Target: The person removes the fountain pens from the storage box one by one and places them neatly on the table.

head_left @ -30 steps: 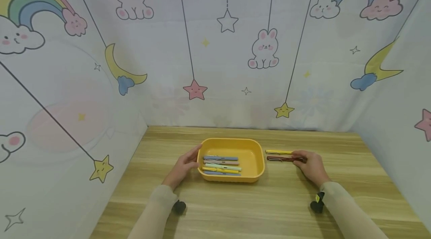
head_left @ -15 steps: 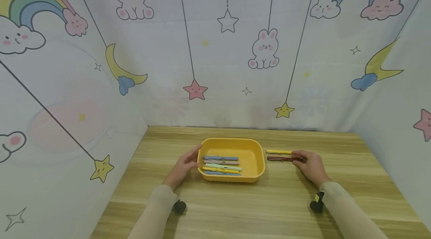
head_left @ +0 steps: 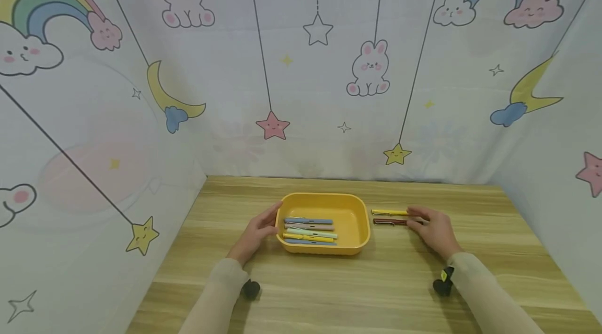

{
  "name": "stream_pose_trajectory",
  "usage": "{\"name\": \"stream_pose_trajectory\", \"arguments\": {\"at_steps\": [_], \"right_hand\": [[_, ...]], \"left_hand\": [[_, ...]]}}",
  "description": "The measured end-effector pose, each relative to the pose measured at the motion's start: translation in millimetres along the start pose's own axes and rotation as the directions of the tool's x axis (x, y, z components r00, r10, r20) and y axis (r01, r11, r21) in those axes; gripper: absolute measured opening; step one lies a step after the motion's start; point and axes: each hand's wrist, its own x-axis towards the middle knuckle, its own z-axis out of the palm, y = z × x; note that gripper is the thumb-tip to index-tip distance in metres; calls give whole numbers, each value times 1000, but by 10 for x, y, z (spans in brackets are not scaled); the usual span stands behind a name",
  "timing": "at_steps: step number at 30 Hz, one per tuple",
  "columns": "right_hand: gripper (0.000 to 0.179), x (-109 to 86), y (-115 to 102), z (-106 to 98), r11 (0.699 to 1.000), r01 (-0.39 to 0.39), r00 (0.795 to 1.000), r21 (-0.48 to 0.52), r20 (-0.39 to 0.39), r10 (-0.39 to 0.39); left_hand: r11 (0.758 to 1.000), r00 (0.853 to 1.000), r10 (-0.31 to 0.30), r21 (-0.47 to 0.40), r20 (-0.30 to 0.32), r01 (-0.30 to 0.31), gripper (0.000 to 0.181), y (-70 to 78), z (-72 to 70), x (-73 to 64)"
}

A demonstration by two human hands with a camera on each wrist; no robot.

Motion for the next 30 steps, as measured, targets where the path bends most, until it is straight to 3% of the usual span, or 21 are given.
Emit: {"name": "stream_pose_trajectory", "arguments": {"at_steps": [7, 16, 30], "right_hand": [[51, 48, -117, 36, 997, -54, 998, 62, 37, 52], [56, 99, -390, 93, 962, -170, 984, 215, 87, 154], [60, 294, -791, 219, 905, -104, 990, 413, 127, 56]], "left_hand": [[1000, 1000, -1, 4, -2, 1, 67, 1, 1, -1], [1000, 1000, -10, 3, -5, 10, 67, 7, 13, -15], [1000, 1000, 25, -14, 17, -25, 69, -23, -11, 3]]}}
